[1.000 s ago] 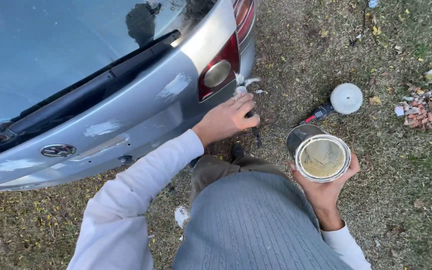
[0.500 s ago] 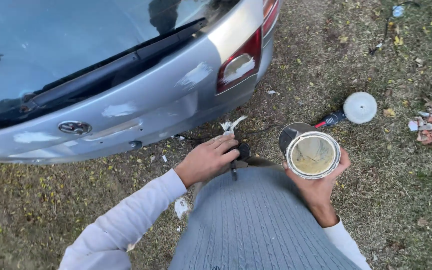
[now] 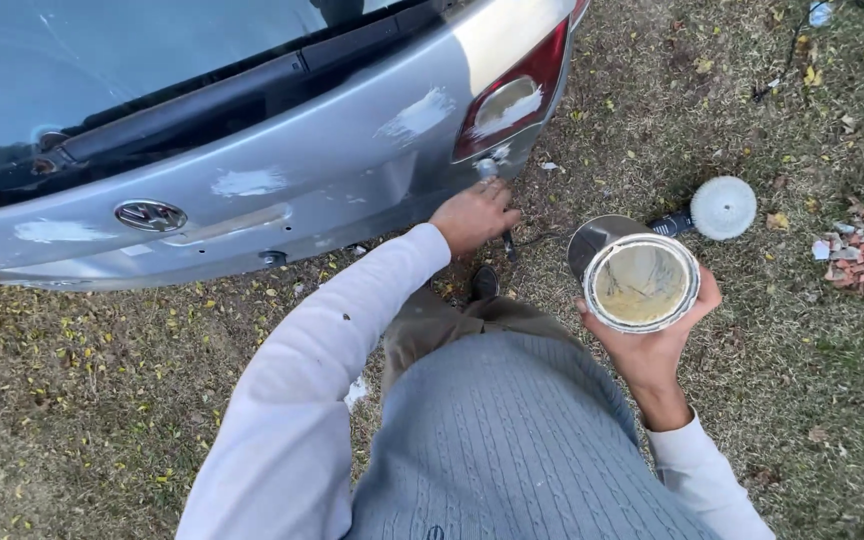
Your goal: Repairing car paint by applying it with a brush and buffing the surface with a power polisher.
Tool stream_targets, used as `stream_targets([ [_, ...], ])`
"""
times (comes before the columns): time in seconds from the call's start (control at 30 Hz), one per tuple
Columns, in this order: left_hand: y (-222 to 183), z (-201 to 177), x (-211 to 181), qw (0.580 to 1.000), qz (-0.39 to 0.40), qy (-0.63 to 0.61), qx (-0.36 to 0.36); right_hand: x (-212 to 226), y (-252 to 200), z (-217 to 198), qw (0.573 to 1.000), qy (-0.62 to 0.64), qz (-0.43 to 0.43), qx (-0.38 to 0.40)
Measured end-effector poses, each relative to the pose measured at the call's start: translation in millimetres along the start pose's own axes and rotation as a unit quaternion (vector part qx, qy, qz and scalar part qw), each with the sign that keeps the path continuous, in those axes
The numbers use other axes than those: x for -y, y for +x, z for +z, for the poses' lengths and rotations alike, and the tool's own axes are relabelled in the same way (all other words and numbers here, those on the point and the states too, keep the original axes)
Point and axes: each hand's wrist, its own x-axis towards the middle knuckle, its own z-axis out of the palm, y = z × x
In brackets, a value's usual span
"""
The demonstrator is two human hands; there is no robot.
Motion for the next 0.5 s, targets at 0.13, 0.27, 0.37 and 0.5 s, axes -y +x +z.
stream_targets([
  [0.13,-45.4,21.8,-36.4,0.985,-0.069,0.088,0.13,-4.1,-16.3,-3.7,0.999,-0.025,0.025,-0.002],
  [0.27,-57.6,-81.8,-42.6,0.983,-0.074,-0.048,0.163,-1.7,-27.7,-3.8,0.996,-0.039,0.083,-0.009],
  [0.37,-60.0,-136.5,-25.7,0.987,-0.022,-0.158,0.008,4.0,-28.9,0.2,0.994,-0.049,0.099,-0.015],
  [0.5,-87.7,-127.5,11.6,0.98,-0.035,-0.17,-0.1,2.7,-26.3,0.2,0.995,-0.042,0.085,-0.007],
])
